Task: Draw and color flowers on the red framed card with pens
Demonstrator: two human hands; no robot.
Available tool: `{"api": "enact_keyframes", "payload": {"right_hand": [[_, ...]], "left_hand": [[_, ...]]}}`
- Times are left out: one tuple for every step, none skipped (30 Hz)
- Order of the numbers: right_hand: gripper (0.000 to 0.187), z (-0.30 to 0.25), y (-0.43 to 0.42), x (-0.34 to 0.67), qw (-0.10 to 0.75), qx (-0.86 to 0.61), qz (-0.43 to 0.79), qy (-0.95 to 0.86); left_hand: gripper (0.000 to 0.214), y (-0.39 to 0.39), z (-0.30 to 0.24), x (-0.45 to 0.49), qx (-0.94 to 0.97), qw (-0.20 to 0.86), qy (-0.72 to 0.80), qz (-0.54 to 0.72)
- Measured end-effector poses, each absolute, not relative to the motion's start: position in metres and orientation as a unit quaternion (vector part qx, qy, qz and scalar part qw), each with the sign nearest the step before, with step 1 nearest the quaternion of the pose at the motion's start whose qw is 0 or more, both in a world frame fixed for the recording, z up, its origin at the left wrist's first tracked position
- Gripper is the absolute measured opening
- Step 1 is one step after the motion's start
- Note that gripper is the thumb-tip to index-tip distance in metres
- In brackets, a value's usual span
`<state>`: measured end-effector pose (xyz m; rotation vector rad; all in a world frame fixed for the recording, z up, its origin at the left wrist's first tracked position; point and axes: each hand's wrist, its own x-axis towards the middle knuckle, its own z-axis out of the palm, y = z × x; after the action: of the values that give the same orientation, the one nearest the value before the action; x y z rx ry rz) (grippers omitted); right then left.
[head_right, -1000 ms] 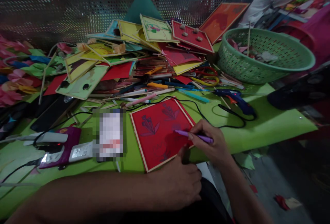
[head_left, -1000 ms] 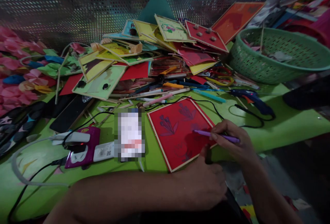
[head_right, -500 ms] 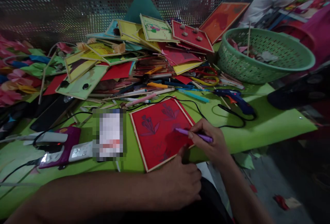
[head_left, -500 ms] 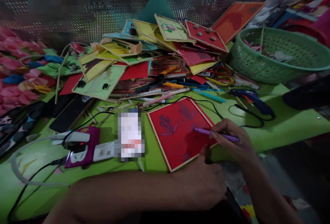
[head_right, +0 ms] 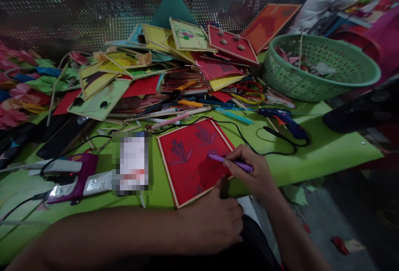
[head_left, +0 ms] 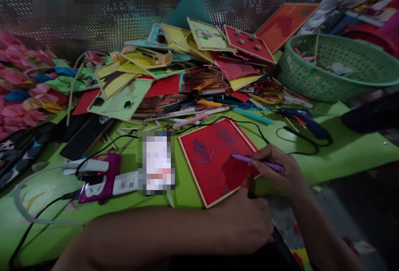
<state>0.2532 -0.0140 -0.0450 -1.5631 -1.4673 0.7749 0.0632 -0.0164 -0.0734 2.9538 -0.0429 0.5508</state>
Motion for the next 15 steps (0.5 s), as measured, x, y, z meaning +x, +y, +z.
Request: {"api": "enact_keyframes", "payload": {"right_hand": [[0.022, -0.0447, -0.0135, 0.2529, 0.419, -0.624, 0.307, -0.583], [0.022, -0.0446, -0.0132, 0.2528, 0.423, -0.623, 0.306, -0.583], [0.022, -0.0447, -0.0129, 0.253, 0.425, -0.621, 0.307, -0.582], [0.022, -0.0451, -0.0129, 0.2533, 0.426, -0.618, 0.309, -0.584], [0.022, -0.0456, -0.0131, 0.2539, 0.425, -0.616, 0.312, -0.585], [0.022, -0.0463, -0.0135, 0.2546, 0.423, -0.615, 0.316, -0.586], [0.022, -0.0471, -0.014, 0.2553, 0.419, -0.615, 0.32, -0.586], [0.022, -0.0479, -0.0147, 0.256, 0.417, -0.617, 0.324, -0.584], [0.022, -0.0487, -0.0154, 0.2566, 0.416, -0.618, 0.326, -0.581], [0.023, -0.0494, -0.016, 0.257, 0.419, -0.62, 0.326, -0.578], [0.024, -0.05, -0.0166, 0.2573, 0.424, -0.621, 0.324, -0.574], [0.024, -0.0503, -0.017, 0.2574, 0.429, -0.622, 0.322, -0.57], [0.025, -0.0505, -0.0173, 0.2574, 0.434, -0.624, 0.318, -0.566], [0.025, -0.0504, -0.0175, 0.2574, 0.437, -0.626, 0.315, -0.564], [0.025, -0.0501, -0.0174, 0.2574, 0.438, -0.628, 0.312, -0.563]], "left_hand": [[0.03, -0.0167, -0.0745, 0.0638, 0.98, 0.07, -0.015, 0.185], [0.029, -0.017, -0.0754, 0.0642, 0.98, 0.072, -0.015, 0.184], [0.029, -0.0173, -0.076, 0.0644, 0.98, 0.075, -0.016, 0.183], [0.03, -0.0176, -0.0762, 0.0643, 0.98, 0.076, -0.018, 0.181], [0.03, -0.0179, -0.0759, 0.0638, 0.981, 0.077, -0.017, 0.178], [0.03, -0.0181, -0.0751, 0.063, 0.982, 0.078, -0.015, 0.174], [0.031, -0.0183, -0.0739, 0.062, 0.982, 0.08, -0.01, 0.168], [0.031, -0.0185, -0.0725, 0.061, 0.983, 0.082, -0.006, 0.162], [0.032, -0.0185, -0.0711, 0.0601, 0.984, 0.085, -0.005, 0.157], [0.032, -0.0185, -0.0699, 0.0594, 0.985, 0.087, -0.006, 0.15], [0.033, -0.0185, -0.069, 0.0591, 0.986, 0.087, -0.011, 0.144], [0.034, -0.0183, -0.0685, 0.0591, 0.986, 0.087, -0.016, 0.14], [0.033, -0.0181, -0.0685, 0.0595, 0.987, 0.086, -0.018, 0.136], [0.032, -0.0178, -0.0688, 0.0601, 0.987, 0.085, -0.018, 0.135], [0.032, -0.0174, -0.0693, 0.0609, 0.987, 0.085, -0.018, 0.137]]}}
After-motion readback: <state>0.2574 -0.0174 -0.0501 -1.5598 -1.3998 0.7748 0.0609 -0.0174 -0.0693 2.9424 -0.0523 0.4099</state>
